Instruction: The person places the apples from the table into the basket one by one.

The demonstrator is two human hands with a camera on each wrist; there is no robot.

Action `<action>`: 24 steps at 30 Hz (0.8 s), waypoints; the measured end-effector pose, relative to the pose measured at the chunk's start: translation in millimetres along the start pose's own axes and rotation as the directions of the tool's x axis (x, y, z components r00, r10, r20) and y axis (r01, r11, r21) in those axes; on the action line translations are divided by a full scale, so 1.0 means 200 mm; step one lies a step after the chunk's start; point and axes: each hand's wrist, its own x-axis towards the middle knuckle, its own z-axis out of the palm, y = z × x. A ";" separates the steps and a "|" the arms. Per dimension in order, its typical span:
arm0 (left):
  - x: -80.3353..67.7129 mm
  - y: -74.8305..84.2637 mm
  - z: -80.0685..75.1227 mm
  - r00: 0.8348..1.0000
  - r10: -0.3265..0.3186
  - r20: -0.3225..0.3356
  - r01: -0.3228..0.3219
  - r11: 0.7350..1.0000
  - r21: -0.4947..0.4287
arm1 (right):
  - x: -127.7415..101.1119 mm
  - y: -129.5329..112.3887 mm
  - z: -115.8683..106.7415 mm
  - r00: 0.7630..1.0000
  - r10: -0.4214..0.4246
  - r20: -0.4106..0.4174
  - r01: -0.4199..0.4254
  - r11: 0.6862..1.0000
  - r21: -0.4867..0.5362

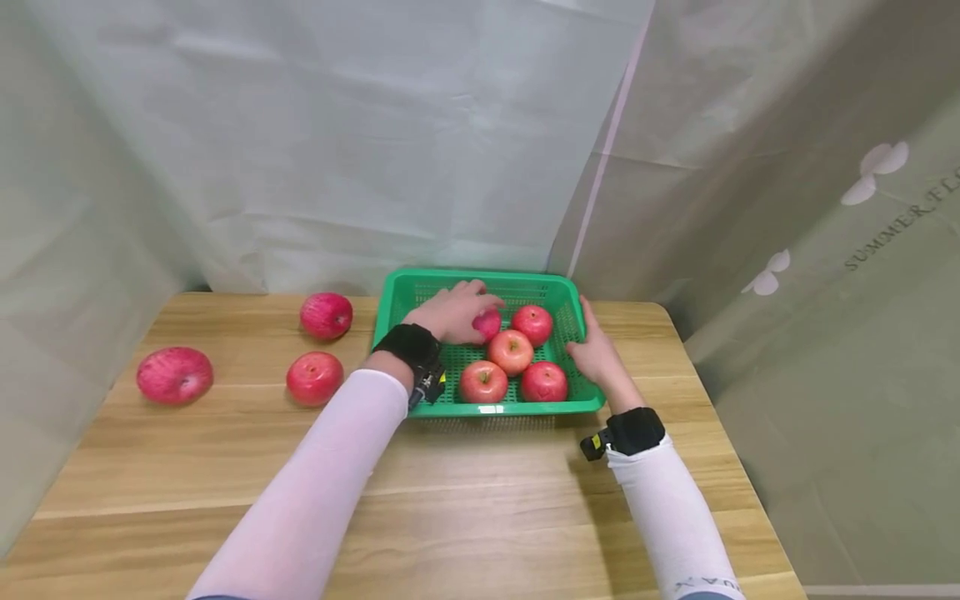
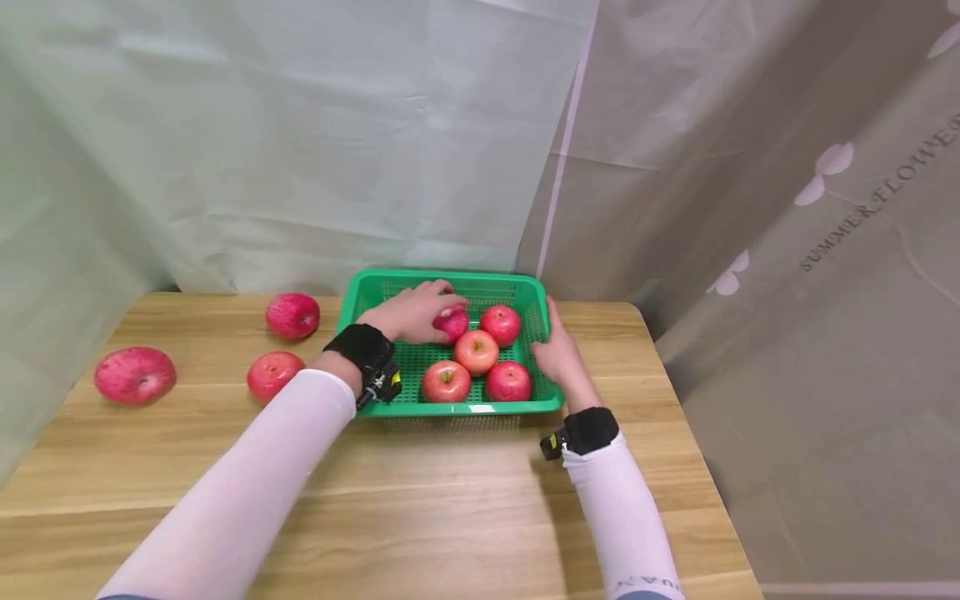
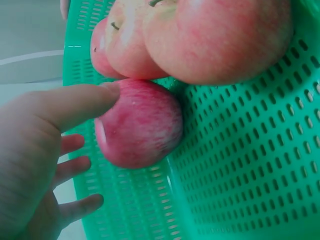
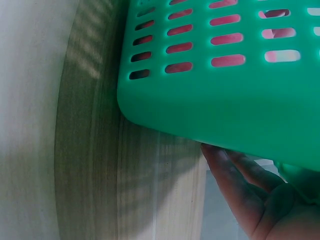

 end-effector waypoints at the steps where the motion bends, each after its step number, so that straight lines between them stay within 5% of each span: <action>1: -0.01 0.00 -0.01 1.000 0.004 -0.001 -0.004 1.000 -0.001 | 0.00 0.00 0.00 1.000 -0.001 0.000 0.001 1.000 -0.002; 15: -0.20 -0.06 -0.12 0.974 0.218 -0.053 -0.222 0.970 -0.096 | 0.02 0.00 -0.01 1.000 -0.013 -0.005 0.012 1.000 -0.017; 24: -0.47 -0.10 -0.19 0.958 0.281 -0.059 -0.286 0.954 -0.094 | 0.02 0.01 -0.01 1.000 -0.003 -0.001 0.003 1.000 -0.025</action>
